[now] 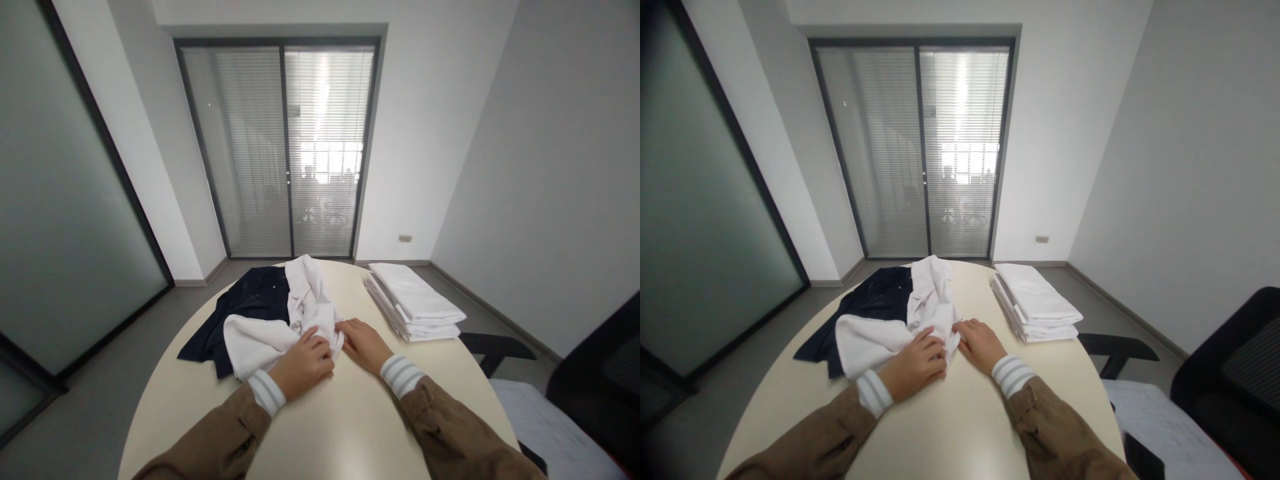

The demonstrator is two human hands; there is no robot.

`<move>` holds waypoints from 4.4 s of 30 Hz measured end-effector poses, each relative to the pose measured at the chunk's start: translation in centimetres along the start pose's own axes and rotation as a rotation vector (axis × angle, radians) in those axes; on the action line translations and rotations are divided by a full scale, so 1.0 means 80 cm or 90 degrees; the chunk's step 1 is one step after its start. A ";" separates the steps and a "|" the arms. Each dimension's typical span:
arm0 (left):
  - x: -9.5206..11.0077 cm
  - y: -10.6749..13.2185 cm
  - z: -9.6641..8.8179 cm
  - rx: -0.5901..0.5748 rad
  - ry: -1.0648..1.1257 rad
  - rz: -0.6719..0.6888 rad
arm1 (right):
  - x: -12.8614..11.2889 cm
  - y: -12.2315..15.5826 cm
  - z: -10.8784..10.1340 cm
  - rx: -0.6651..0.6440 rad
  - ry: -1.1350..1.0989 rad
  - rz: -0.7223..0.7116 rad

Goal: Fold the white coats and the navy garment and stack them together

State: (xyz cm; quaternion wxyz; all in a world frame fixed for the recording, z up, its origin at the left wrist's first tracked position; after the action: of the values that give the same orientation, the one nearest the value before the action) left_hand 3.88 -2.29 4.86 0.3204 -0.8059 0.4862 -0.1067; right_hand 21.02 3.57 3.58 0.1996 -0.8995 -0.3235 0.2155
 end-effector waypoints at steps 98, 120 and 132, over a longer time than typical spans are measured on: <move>-0.064 0.036 0.003 0.263 0.486 -0.810 | -0.003 -0.001 -0.030 0.287 -0.279 0.233; -0.051 0.029 -0.007 0.163 0.289 -0.545 | -0.010 -0.003 -0.019 0.152 -0.161 0.249; -0.055 0.051 0.029 0.186 0.663 -0.920 | 0.016 0.006 -0.032 0.430 -0.397 0.329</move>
State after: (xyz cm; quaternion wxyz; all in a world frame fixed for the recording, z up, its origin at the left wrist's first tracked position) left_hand -0.14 1.13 1.14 0.0138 -0.7158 -0.0735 -0.6943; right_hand 23.45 3.52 5.14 0.3131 -0.7286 -0.0480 0.6073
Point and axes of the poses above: each hand's wrist, its own y-axis away from the middle knuckle, its own z-axis out of the palm, x = y × z, the point moved 4 cm from there along -y, towards the middle knuckle, and after that the axes turned 11 degrees about x, right-handed, at the moved point
